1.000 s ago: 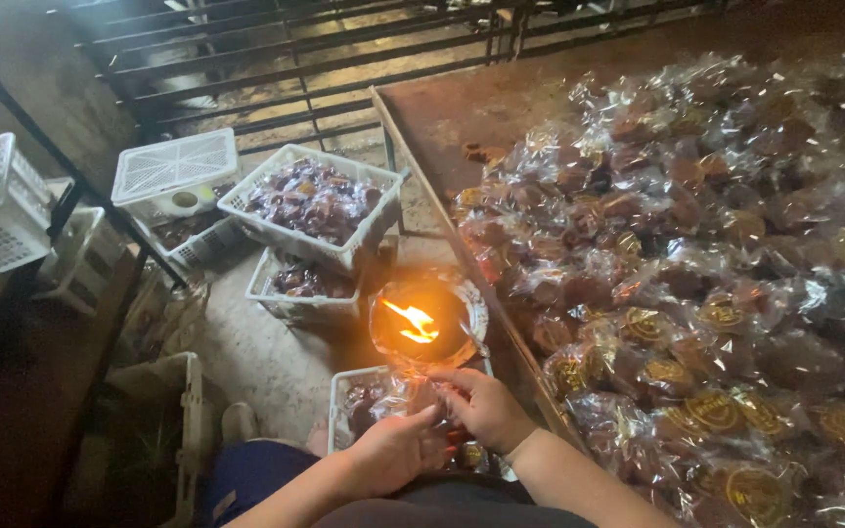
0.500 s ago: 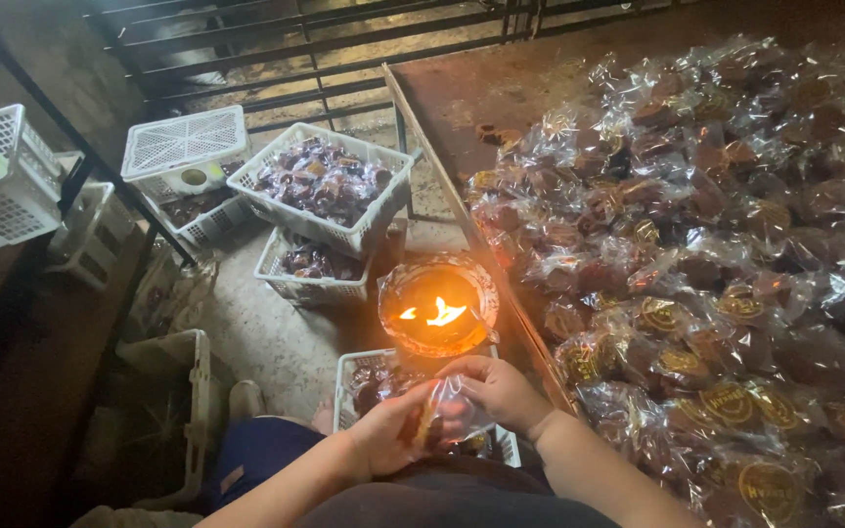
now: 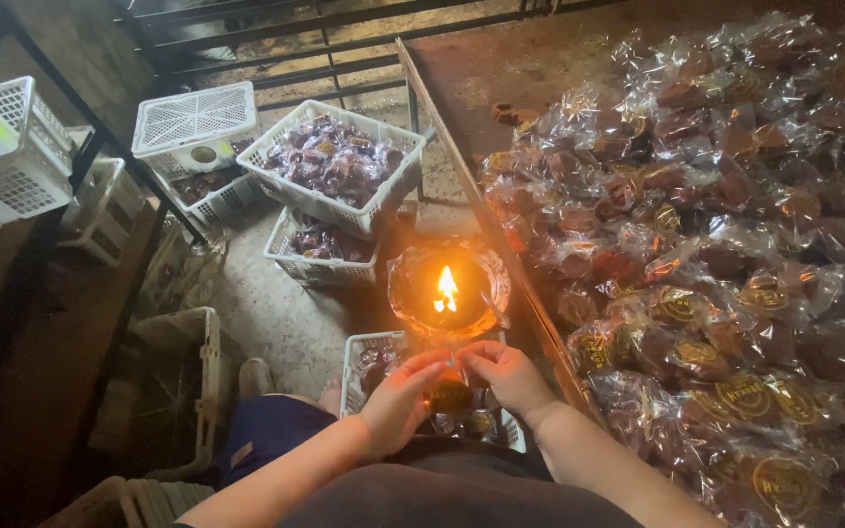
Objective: Sealing small plastic bags containing pastries by twisting the tops and melting them over a candle flame.
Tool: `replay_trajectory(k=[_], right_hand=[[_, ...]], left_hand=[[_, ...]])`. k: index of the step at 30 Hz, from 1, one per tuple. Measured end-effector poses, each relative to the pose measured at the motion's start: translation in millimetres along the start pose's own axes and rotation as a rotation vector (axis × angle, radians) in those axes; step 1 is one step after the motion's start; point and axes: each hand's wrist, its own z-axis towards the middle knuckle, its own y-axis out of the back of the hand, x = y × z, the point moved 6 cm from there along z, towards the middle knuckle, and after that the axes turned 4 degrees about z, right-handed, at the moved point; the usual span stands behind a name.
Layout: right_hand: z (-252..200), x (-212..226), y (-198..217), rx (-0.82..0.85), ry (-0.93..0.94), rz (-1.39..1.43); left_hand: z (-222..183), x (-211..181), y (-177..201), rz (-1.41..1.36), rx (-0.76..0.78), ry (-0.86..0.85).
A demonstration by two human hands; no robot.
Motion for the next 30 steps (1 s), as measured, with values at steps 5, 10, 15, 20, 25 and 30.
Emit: replay_trajectory(k=[5, 10, 15, 20, 25, 30], right_hand=[[-8.3, 10.5, -4.9, -0.023, 0.049, -0.049], [-23.3, 21.8, -26.3, 0.174, 0.022, -0.110], [-5.1, 7.6, -5.9, -0.028, -0.104, -0.205], [-17.9, 45.0, -5.3, -0.098, -0.255, -0.120], [-6.9, 34.5, -3.8, -0.098, -0.245, -0.156], [15.3, 1.1, 2.0, -0.092, -0.059, -0.214]], left_hand=[[9.8, 9.9, 2.4, 0.053, 0.006, 0.005], [21.2, 11.2, 8.3, -0.100, -0.020, -0.046], [-0.5, -21.2, -10.6, -0.285, -0.096, -0.022], [14.6, 6.6, -6.5, -0.092, 0.027, 0.120], [24.6, 21.1, 1.1, -0.120, -0.011, 0.155], [30.1, 25.6, 12.3, 0.267, -0.055, 0.084]])
